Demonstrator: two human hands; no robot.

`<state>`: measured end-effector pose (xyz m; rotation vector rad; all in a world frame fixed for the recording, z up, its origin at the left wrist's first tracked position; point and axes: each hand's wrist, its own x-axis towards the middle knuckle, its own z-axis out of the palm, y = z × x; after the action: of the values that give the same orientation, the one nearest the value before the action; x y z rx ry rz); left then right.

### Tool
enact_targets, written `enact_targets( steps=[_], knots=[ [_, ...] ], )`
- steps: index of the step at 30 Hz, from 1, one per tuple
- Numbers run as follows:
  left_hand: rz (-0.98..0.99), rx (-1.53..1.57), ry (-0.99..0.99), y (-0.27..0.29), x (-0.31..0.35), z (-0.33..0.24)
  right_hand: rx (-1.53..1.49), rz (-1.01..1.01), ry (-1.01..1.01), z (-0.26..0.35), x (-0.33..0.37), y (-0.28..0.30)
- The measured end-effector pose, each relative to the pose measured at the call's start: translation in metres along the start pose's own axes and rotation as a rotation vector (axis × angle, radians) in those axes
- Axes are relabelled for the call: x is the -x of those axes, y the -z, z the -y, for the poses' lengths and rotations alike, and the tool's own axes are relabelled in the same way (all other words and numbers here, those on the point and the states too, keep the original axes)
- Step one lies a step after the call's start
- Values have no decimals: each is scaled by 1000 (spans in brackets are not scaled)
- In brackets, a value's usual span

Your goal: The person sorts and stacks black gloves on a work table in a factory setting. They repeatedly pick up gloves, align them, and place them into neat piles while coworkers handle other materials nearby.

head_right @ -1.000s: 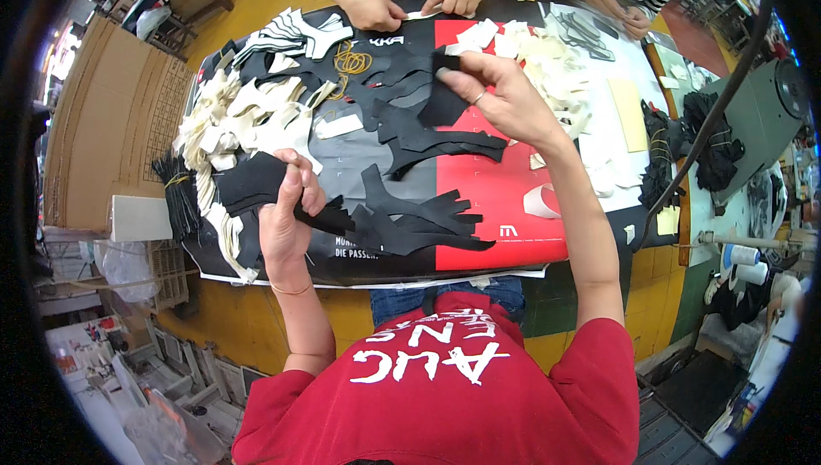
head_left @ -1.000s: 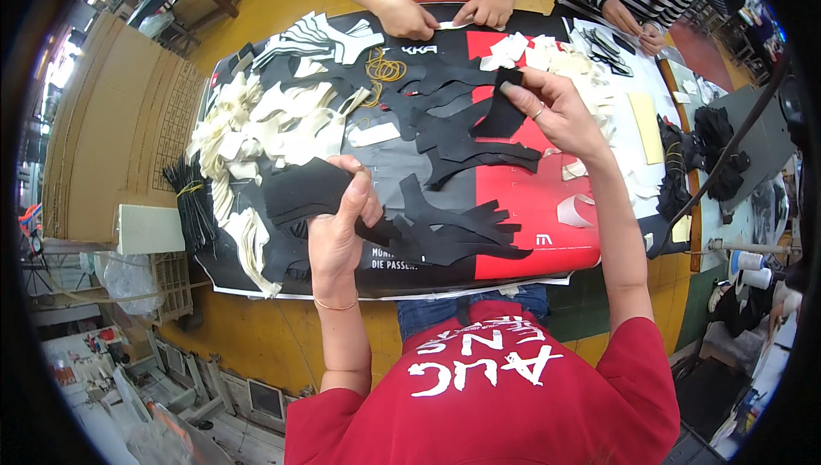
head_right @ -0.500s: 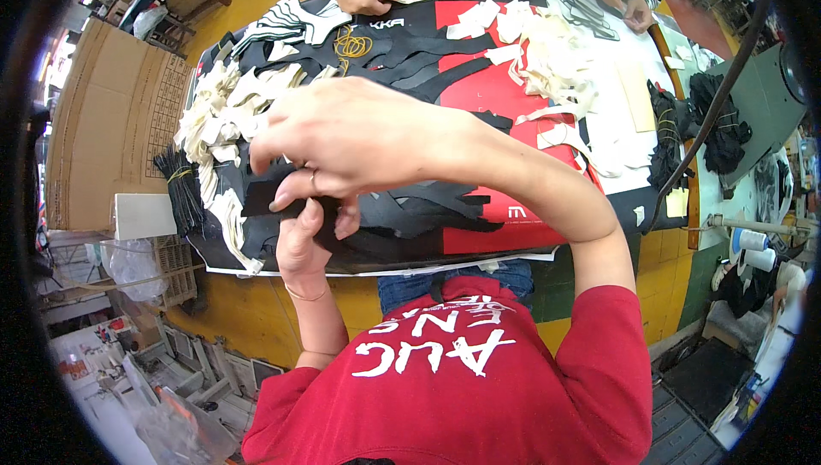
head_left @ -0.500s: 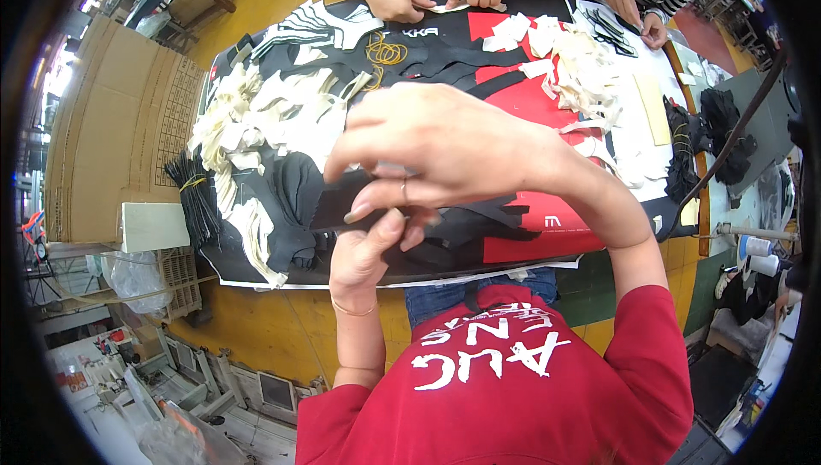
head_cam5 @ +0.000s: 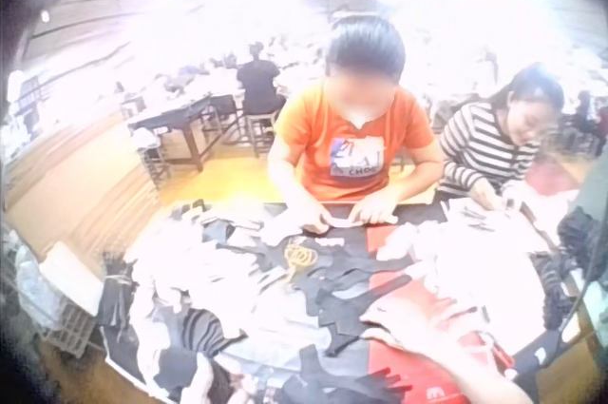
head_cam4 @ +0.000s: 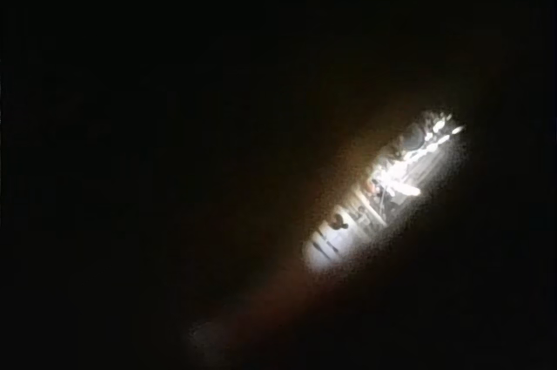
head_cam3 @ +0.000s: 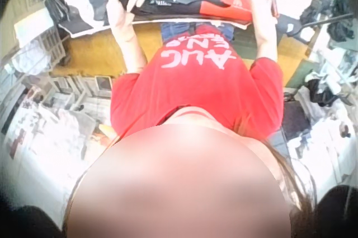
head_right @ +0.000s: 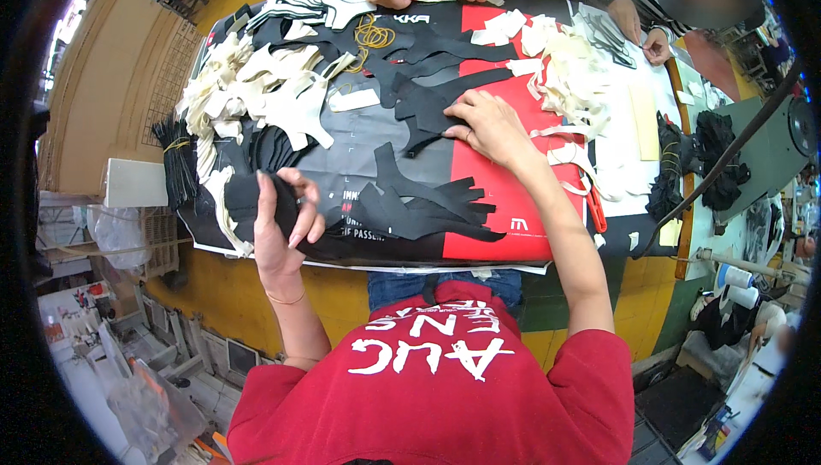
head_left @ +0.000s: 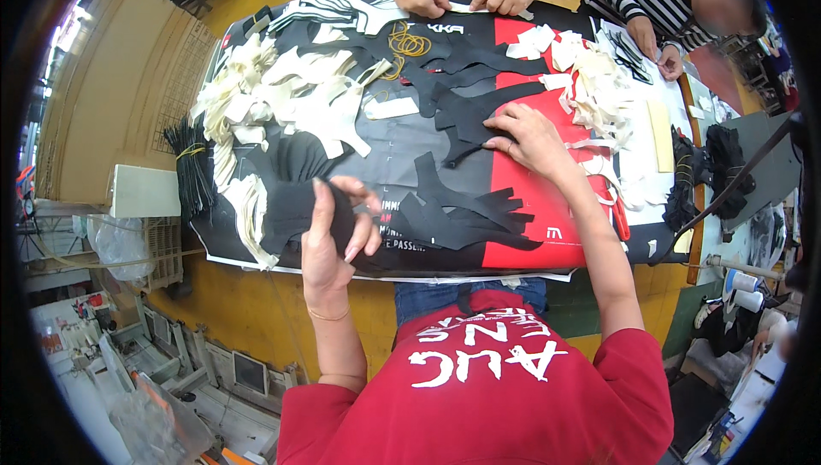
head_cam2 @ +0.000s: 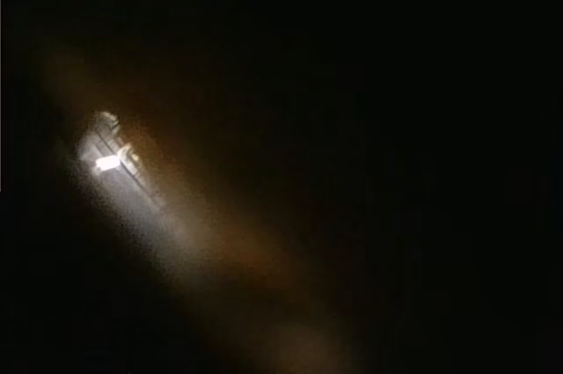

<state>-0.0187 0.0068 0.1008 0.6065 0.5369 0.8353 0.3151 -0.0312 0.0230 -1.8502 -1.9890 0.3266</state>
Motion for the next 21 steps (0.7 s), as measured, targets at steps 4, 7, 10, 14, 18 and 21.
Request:
enact_targets(
  steps=[4,7,10,14,18,21],
  knots=[
    [184,-70,-3,-9,-12,-5,-208,-66,55,-10,-5,2],
    [220,-255,100,-15,-41,-1,-391,7,-60,-12,-8,4],
    [190,-261,318,-24,-89,18,-403,-31,-37,-11,-10,4],
    [112,-377,515,-28,-130,43,-425,-91,-215,-13,-12,-1],
    [93,-391,531,-21,-137,50,-600,-291,-442,-17,-18,3],
    [98,-370,518,-20,-135,51,-894,-587,-432,-15,-24,25]
  ],
)
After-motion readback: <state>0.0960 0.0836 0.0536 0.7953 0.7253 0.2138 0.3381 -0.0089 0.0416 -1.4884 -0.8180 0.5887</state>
